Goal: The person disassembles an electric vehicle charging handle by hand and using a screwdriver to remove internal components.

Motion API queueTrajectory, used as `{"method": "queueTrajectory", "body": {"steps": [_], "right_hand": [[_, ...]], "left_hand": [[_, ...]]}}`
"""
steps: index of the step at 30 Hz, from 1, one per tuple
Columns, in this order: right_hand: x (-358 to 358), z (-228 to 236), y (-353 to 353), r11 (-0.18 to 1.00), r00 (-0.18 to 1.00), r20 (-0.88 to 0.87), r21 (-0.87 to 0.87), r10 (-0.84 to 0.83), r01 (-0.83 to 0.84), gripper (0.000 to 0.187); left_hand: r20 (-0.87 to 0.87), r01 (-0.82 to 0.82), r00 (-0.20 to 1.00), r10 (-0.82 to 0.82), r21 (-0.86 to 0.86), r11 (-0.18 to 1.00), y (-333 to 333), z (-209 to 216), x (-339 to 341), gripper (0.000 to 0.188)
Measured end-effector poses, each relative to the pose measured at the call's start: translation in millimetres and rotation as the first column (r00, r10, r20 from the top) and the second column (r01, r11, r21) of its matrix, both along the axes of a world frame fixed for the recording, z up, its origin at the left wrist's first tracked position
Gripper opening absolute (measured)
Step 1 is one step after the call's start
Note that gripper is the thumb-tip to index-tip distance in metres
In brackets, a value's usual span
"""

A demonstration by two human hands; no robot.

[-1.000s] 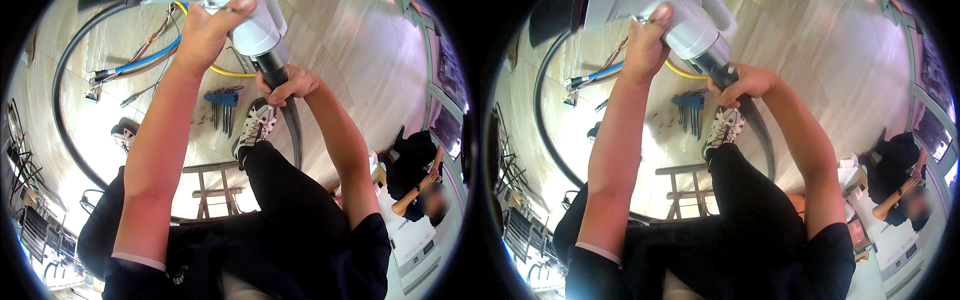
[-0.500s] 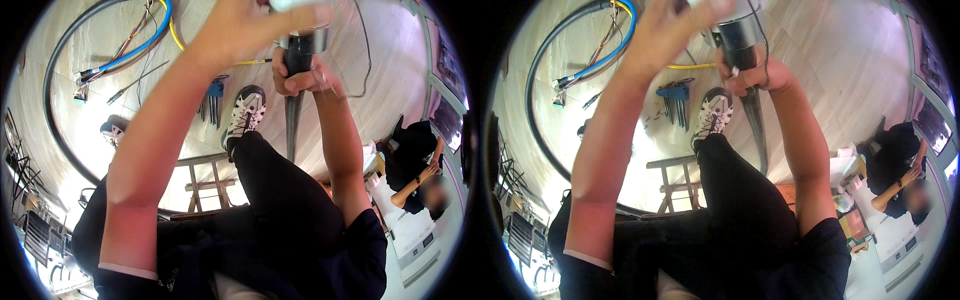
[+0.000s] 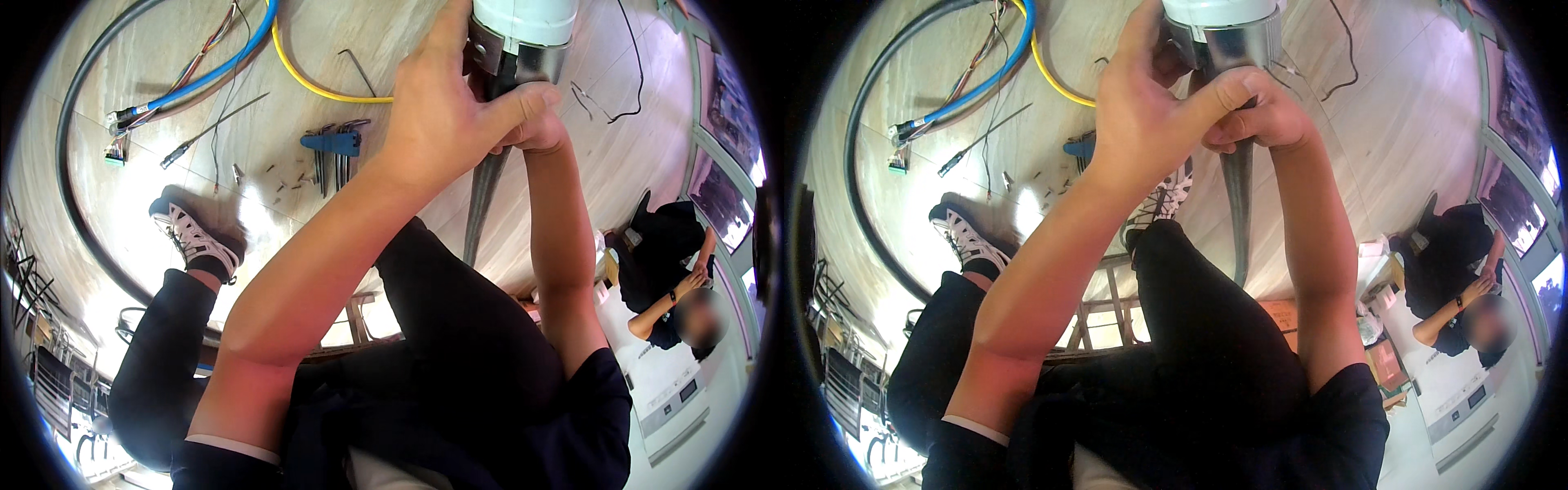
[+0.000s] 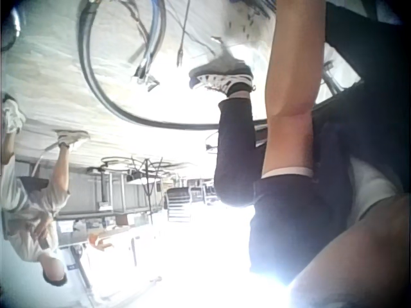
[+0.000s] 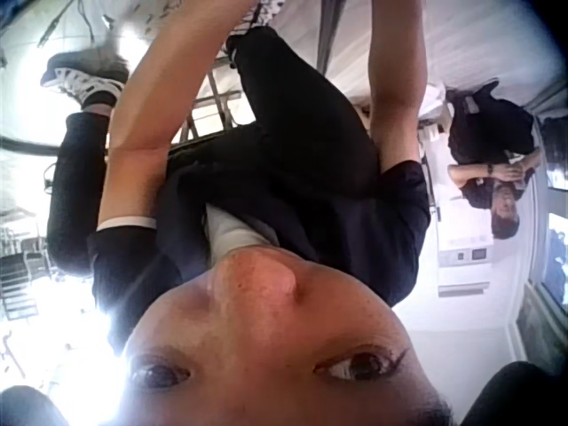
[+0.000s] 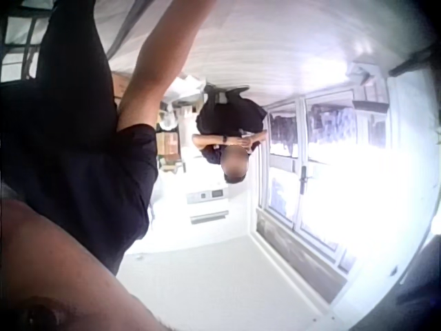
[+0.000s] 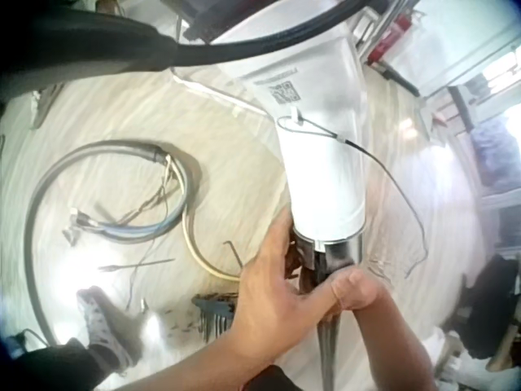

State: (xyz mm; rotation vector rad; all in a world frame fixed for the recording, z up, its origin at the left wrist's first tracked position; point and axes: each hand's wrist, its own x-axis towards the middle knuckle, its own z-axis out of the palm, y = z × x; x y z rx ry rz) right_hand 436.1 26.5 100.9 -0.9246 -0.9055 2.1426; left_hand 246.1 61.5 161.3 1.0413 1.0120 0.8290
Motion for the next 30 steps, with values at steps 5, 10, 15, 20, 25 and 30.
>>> {"method": "queueTrajectory", "body": {"steps": [5,10,15,20,25,30], "right_hand": [[5,4,0,0.998,1.000,0.004,0.053,0.025,-0.025,0.024],[3,13,0,0.999,1.000,-0.002,-0.034,0.008,-0.008,0.028],[-2,10,0,0.998,0.999,-0.005,-0.050,0.041,-0.041,0.031],[-6,2,0,0.995,0.997,-0.030,-0.072,0.070,-0.072,0.033],[-12,8,0,0.997,0.994,0.087,-0.039,0.071,-0.068,0.036],[-17,14,0,0.991,0.982,0.173,0.116,-0.080,0.061,0.041]], "left_hand": [[-0.014,-0.076,0.997,0.079,0.159,0.984,-9,-11,8,0.084],[0.016,-0.062,0.998,0.061,0.080,0.995,-10,-2,10,0.083],[-0.022,-0.144,0.989,0.147,0.109,0.984,-16,-5,12,0.082],[-0.013,-0.143,0.989,0.145,0.088,0.986,-16,-9,2,0.085],[-0.022,-0.148,0.988,0.152,0.141,0.979,-19,-18,1,0.087],[-0.059,-0.098,0.993,0.102,0.059,0.993,-13,11,-4,0.087]]}}
